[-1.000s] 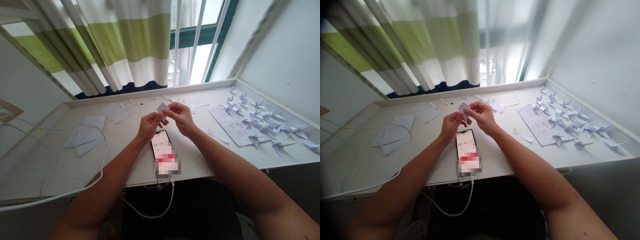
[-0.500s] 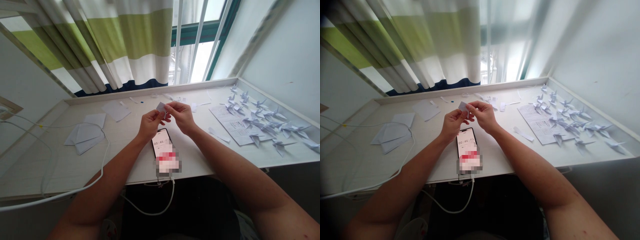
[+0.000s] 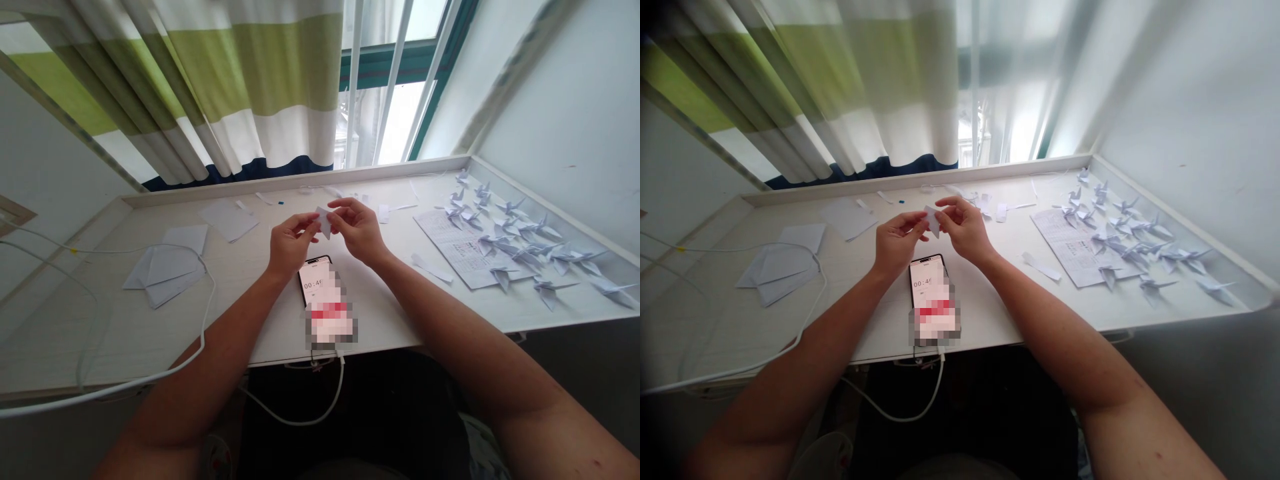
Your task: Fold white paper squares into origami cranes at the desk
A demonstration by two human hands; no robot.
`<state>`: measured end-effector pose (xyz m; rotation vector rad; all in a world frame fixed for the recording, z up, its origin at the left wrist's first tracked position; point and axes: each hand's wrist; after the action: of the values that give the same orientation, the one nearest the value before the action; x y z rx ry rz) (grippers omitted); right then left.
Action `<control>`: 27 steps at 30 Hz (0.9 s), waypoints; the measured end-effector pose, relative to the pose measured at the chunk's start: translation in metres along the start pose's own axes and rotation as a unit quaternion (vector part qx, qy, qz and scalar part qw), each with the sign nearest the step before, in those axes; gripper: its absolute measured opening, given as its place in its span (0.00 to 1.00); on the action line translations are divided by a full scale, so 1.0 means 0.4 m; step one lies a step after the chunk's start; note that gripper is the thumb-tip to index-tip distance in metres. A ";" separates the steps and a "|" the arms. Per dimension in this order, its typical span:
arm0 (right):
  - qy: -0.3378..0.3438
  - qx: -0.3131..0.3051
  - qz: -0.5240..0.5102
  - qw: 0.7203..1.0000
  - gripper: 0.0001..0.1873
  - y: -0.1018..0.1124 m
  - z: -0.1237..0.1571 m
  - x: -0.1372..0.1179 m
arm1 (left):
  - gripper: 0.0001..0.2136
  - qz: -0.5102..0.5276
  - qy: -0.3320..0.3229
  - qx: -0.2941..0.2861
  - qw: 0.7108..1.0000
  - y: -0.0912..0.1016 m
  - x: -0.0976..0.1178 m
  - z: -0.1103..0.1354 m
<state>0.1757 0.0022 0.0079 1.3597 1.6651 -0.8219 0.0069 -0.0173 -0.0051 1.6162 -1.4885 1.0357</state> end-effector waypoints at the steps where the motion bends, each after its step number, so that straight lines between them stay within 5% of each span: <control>1: 0.002 -0.013 0.019 1.000 0.11 0.004 -0.001 0.001 | 0.14 0.014 0.013 0.005 1.000 0.001 -0.003 -0.003; 6: -0.006 -0.108 0.139 0.984 0.09 0.023 -0.031 0.026 | 0.12 0.018 0.053 -0.009 0.998 0.022 -0.025 -0.025; 12: -0.038 -0.140 0.110 0.983 0.08 0.022 -0.071 0.055 | 0.10 0.001 0.091 -0.002 0.996 0.043 -0.055 -0.035; 18: -0.075 -0.099 0.045 0.991 0.09 0.016 -0.082 0.064 | 0.14 -0.013 0.117 -0.019 0.993 0.048 -0.032 -0.052; 27: -0.041 -0.023 -0.012 0.999 0.10 0.002 -0.059 0.081 | 0.18 -0.029 0.122 -0.066 0.990 0.049 -0.015 -0.069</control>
<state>0.1694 0.0374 -0.0104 1.2597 1.6302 -0.8376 -0.0153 0.0080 0.0010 1.3783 -1.3101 1.0387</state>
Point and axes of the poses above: each hand's wrist, its own z-axis away from the middle knuckle, its own y-axis out of the back of the hand, x = y × z, and after that the axes turned 1 degree about -x, right-handed
